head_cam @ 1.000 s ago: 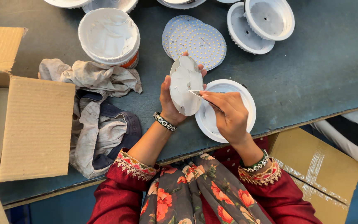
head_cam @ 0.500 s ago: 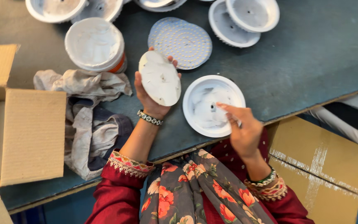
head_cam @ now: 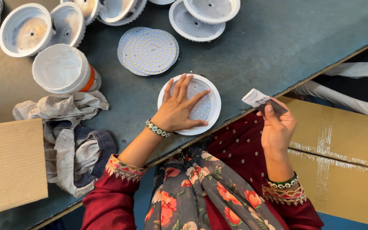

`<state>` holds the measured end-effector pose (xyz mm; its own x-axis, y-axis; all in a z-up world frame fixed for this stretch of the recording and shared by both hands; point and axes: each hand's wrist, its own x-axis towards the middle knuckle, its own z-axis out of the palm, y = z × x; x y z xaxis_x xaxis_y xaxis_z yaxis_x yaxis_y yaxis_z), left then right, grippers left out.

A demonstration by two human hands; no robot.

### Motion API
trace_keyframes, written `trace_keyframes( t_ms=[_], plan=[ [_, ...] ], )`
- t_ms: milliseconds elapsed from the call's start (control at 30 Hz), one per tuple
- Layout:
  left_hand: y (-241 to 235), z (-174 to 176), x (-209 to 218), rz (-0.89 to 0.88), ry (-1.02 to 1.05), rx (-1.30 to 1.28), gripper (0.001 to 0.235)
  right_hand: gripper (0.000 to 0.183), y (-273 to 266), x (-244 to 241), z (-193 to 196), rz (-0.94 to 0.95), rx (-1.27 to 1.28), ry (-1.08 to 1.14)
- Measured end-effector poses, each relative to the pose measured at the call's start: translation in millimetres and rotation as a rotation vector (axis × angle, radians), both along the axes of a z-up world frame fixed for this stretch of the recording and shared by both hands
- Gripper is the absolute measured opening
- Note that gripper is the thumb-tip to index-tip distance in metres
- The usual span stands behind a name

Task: The person repeatedly scoops white paste from a container using a small spatula and applies it to the interior surfaces of white plastic circular housings. They handle each housing one at a time, spreading the paste around the inner walls and central hub before placing the item aside.

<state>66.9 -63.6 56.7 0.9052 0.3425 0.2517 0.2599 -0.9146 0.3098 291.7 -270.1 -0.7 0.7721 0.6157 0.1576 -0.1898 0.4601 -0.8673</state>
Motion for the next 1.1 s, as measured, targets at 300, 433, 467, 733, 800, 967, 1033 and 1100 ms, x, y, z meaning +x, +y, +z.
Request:
trace_keyframes(
  t_ms=[300,433,467,733,800,967,1033,1100],
  plan=[
    [7,1,-55,0.642,0.123,-0.351,0.06,0.02,-12,4,-7,0.021,0.009,0.139],
    [12,-36,-59,0.616,0.016,-0.516,0.039,0.019,-15,4,-8,0.061,0.032,0.207],
    [14,-44,-57,0.594,-0.023,-0.5,0.037,0.019,-18,6,-8,0.06,0.036,0.199],
    [16,-42,-54,0.579,-0.194,-1.003,0.029,0.015,-49,26,-19,0.017,0.033,0.227],
    [16,-43,-47,0.575,-0.235,-1.041,0.03,0.013,-51,33,-23,0.009,0.037,0.26],
    [28,-62,25,0.527,-0.188,-1.058,0.034,0.015,-50,54,-22,-0.011,0.095,0.319],
    [31,-67,83,0.464,-0.212,-0.963,0.036,0.017,-52,62,-16,-0.036,0.112,0.304],
    [33,-66,147,0.409,-0.286,-1.063,0.04,0.017,-56,66,-12,-0.066,0.137,0.282]
  ],
)
